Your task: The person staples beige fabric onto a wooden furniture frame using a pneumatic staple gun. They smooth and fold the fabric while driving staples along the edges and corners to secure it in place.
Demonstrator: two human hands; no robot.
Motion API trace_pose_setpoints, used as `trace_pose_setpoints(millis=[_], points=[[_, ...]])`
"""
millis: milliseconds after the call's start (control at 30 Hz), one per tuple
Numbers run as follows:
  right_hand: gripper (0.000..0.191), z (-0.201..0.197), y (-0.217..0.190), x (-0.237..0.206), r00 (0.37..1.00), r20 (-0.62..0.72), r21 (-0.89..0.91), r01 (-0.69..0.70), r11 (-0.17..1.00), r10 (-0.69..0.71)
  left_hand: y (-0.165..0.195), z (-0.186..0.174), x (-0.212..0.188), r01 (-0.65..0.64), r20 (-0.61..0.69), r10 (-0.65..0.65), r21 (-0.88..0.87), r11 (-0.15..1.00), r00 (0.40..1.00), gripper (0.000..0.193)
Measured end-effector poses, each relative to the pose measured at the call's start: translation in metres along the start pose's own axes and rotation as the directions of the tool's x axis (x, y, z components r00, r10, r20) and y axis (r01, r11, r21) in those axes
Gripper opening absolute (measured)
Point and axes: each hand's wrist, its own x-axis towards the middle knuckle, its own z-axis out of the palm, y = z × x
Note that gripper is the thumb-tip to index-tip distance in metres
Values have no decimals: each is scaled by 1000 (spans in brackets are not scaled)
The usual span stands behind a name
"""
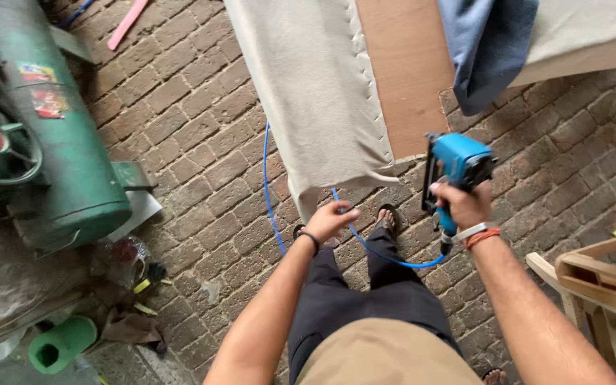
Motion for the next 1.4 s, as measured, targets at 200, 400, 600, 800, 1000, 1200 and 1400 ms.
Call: trace_pose_setpoints(millis=[200, 400, 600, 800, 1000, 1200, 1400], points=[[19, 4, 65, 8, 997, 35, -273, -52, 961, 64, 28, 60, 74, 80, -35, -174, -785, 614, 984, 80], [22, 9, 106, 46, 988, 80, -279, -105, 955, 132, 7, 78, 111, -221, -325, -109, -817, 532, 939, 69], [31, 14, 125, 70, 989, 144, -441, 75, 894, -12, -10, 99, 104, -258, -519, -180, -659, 706, 836, 48], [40, 18, 141, 75, 963, 164, -598, 268, 755, -212, -25, 108, 114, -216, -504, -231, -679, 701, 832, 41], [38, 17, 138, 81, 973, 163, -552, 227, 802, -163, -38, 99, 130, -261, -522, -167, -647, 716, 837, 40], [36, 16, 139, 81, 983, 162, -536, 158, 830, -82, -39, 96, 136, -293, -554, -106, -582, 759, 826, 35], [38, 15, 141, 87, 986, 162, -485, 106, 868, -30, -35, 84, 147, -164, -547, -153, -487, 858, 823, 44]])
